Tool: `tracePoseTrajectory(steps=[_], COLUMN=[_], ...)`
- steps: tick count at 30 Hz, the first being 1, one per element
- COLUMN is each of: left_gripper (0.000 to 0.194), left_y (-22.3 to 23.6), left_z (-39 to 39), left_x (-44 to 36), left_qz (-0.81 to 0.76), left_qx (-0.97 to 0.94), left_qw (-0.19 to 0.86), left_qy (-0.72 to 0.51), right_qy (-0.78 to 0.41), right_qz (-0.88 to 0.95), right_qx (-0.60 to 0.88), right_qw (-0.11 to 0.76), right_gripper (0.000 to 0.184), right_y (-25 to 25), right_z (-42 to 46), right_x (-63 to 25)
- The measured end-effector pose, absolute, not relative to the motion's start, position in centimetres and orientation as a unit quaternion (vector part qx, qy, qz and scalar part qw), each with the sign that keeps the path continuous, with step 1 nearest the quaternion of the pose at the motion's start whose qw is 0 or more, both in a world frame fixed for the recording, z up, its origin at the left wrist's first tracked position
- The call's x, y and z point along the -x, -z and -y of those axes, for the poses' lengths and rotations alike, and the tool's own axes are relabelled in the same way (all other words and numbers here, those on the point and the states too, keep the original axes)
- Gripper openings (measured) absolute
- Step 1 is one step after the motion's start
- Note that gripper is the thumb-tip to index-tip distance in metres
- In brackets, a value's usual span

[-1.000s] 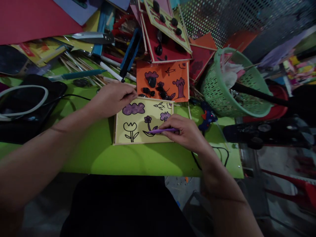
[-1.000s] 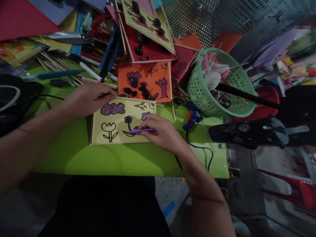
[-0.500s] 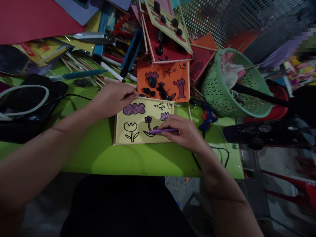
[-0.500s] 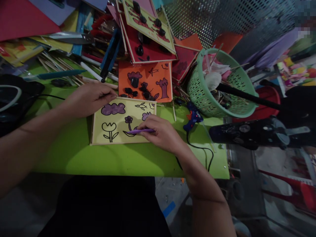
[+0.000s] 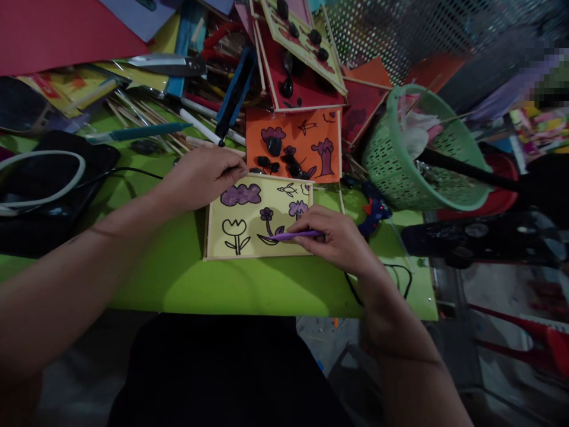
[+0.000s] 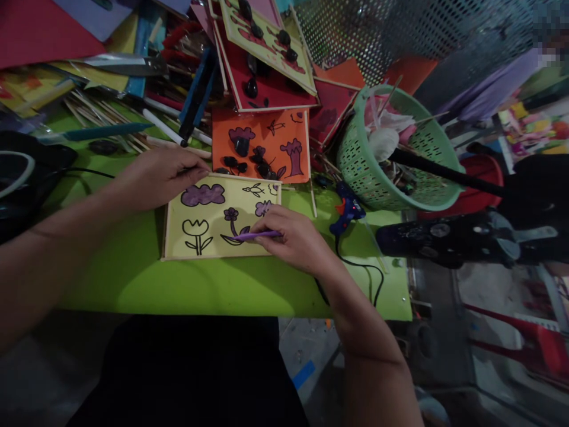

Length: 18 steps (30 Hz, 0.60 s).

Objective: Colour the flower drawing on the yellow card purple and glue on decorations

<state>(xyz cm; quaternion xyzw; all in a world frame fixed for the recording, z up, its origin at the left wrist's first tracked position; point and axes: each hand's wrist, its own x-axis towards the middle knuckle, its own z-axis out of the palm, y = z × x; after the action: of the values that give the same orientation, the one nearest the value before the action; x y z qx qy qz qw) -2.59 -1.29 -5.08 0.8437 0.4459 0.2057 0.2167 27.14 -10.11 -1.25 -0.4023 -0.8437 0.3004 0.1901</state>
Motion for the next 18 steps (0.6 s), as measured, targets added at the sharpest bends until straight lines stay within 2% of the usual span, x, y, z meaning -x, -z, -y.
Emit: tracePoseTrajectory(steps=[18], left_gripper=[0.033], left_y=[4.49], left_z=[1.54], left_x=[2.56], left_qz=[-0.446], left_qx=[-0.846], left_qw=[0.216], left_qy=[-0.196], right_qy=[-0.3], right_qz=[0.843], right_qx=[0.407], right_qw=[0.183], right_gripper=[0.007], right_y=[1.09], right_z=[10.15], right_x=[-27.37])
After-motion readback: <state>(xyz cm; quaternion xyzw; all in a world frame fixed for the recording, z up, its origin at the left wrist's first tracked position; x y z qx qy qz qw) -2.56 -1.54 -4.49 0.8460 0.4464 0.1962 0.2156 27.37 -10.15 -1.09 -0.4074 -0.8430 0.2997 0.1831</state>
